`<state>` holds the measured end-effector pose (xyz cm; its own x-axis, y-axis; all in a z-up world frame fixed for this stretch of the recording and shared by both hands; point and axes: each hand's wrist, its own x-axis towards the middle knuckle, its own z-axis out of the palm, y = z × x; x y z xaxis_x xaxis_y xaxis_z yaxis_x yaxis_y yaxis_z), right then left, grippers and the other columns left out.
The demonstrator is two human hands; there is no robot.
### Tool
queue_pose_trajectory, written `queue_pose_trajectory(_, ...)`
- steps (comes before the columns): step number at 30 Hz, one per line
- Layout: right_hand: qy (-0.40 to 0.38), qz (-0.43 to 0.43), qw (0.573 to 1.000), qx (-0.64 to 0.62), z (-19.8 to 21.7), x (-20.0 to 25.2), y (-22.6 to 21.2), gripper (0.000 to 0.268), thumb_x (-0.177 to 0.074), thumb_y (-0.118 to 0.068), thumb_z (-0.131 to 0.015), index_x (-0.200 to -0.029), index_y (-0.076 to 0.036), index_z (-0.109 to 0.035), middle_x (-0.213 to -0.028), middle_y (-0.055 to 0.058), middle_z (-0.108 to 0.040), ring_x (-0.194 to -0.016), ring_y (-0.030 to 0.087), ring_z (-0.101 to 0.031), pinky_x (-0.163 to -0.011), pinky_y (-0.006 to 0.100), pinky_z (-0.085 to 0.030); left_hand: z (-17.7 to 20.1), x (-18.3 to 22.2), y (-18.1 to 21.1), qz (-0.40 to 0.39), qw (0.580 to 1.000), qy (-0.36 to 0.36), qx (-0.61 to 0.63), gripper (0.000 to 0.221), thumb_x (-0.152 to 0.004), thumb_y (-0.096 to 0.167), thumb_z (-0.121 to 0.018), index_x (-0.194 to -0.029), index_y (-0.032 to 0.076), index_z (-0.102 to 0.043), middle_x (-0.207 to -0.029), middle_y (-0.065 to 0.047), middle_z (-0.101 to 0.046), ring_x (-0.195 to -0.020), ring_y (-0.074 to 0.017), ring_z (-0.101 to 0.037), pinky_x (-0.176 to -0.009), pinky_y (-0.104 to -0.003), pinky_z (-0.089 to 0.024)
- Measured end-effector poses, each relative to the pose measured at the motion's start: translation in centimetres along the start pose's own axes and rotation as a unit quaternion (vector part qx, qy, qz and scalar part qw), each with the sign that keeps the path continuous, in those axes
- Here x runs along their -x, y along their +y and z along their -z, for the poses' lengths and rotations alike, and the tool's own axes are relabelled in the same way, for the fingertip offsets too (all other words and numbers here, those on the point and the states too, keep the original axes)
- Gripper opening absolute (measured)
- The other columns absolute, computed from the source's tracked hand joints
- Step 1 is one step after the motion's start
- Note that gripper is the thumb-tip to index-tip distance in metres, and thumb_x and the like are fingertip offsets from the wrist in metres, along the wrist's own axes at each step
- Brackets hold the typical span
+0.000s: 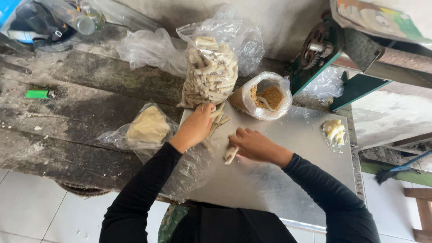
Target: The person repeatedly scoops a granular filling onto thin triangular wrappers, folds them into cones, and places the finished cones into a plastic bag. The person handles wrappers, filling, and the bag throughout the clip.
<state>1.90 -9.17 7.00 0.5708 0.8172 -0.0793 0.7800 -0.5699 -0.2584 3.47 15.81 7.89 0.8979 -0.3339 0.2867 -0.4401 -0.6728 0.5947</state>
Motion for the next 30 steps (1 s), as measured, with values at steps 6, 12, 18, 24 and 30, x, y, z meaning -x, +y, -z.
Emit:
queue_pose_trajectory(6,0.0,-0.052,0.997,-0.051,1.0,1.3,0.6,0.023,-0.091,-0.01,-0.066,-0.113,-0.012,-0.06,-0.107,0.013,-0.063,-0.093,0.032,-0.068,-0.079,0.043,-0.056,9.8,-6.0,4.6,-0.091,0.996,0.007,0.007,0.036,-0.107,0.015,-0.056,-0.138,0.002,-0.043,-0.095,-0.014,-0.065,-0.073,-0.0197,-0.06,-0.064,-0.033,-0.051)
queue_pose_trajectory(12,0.093,0.064,0.964,-0.24,11.8,1.2,3.4,0.027,-0.086,-0.003,-0.06,-0.113,-0.009,-0.061,-0.103,0.006,-0.066,-0.096,0.02,-0.066,-0.085,0.038,-0.059,16.2,-18.5,4.2,0.06,0.98,-0.18,0.063,0.036,-0.095,0.027,-0.057,-0.124,0.007,-0.064,-0.099,-0.006,-0.071,-0.064,-0.0056,-0.058,-0.053,-0.023,-0.048)
queue_pose_trajectory(18,0.224,0.058,0.741,-0.63,22.6,-3.7,6.6,0.015,-0.102,-0.009,-0.06,-0.117,-0.011,-0.057,-0.11,0.009,-0.068,-0.098,0.023,-0.067,-0.084,0.041,-0.058,14.6,-22.7,0.3,0.248,0.945,-0.193,-0.089,0.031,-0.096,0.025,-0.058,-0.093,-0.003,-0.072,-0.082,-0.013,-0.069,-0.052,-0.0131,-0.046,-0.05,-0.033,-0.035)
queue_pose_trajectory(24,0.348,0.028,0.619,-0.703,21.3,-17.4,8.4,0.015,-0.092,-0.001,-0.063,-0.102,-0.009,-0.056,-0.087,0.009,-0.063,-0.077,0.023,-0.062,-0.066,0.039,-0.052,12.9,-21.8,-0.4,0.067,0.973,-0.033,-0.219,0.064,-0.078,0.031,-0.085,-0.119,-0.008,-0.056,-0.102,-0.029,-0.063,-0.07,-0.033,-0.07,-0.062,-0.04,-0.056)
queue_pose_trajectory(30,0.187,0.049,0.976,-0.102,18.9,-19.3,8.4,0.039,-0.096,-0.015,-0.071,-0.13,-0.005,-0.055,-0.112,0.016,-0.067,-0.104,0.031,-0.066,-0.089,0.046,-0.052,12.9,-18.9,-0.5,-0.005,0.933,0.186,-0.309,0.07,-0.066,0.025,-0.095,-0.119,-0.004,-0.061,-0.121,-0.026,-0.059,-0.094,-0.0411,-0.07,-0.068,-0.049,-0.057)
